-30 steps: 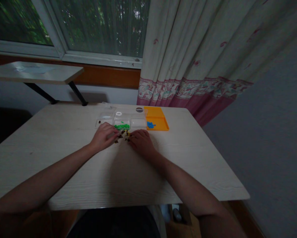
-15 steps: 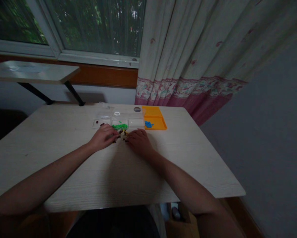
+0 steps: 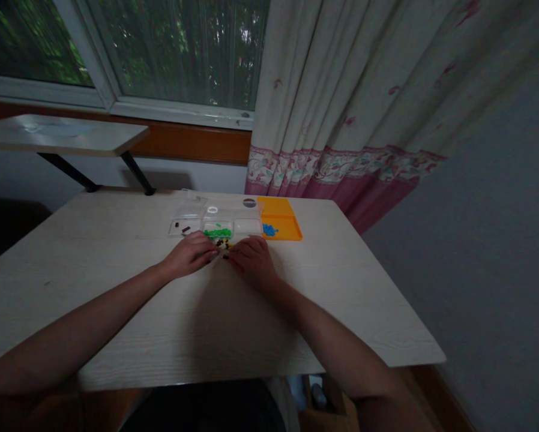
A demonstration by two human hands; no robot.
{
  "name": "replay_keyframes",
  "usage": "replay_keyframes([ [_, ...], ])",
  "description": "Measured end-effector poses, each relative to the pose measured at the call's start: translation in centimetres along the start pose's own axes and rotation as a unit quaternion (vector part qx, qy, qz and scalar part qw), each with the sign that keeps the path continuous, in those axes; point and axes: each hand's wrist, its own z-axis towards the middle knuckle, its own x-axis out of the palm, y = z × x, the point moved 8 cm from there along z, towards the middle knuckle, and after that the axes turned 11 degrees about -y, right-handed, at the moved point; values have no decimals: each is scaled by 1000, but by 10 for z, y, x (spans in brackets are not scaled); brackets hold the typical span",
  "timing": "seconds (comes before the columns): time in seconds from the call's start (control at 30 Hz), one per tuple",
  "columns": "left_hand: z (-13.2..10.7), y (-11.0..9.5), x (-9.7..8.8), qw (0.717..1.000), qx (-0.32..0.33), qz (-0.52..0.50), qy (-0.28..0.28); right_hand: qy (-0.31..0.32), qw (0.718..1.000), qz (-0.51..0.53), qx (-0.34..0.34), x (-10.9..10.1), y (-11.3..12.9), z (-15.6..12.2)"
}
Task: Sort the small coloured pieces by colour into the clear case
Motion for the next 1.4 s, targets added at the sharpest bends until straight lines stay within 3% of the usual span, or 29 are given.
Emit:
replay_keyframes([
  [0.2,1,-10,2,999,23,-22,26,-65,996,-17,-55,-12,13,3],
  [0.43,0,-21,1,998,33,-45,31,-66,995,-18,-71,-10,18,2],
  [0.73,-1,-20,2,998,26,-51,24,-62,994,-27,-87,-9,21,3],
  [0.97,-1,-16,-3,999,29,-23,1,-37,999,-19,-1,-8,-4,-2],
  [1.2,-4,13,-27,996,-17,58,-61,-12,994,11,111,-11,-40,-4],
  [1.4,-9,37,-48,980,-76,139,-119,11,994,5,113,-4,-51,-6],
])
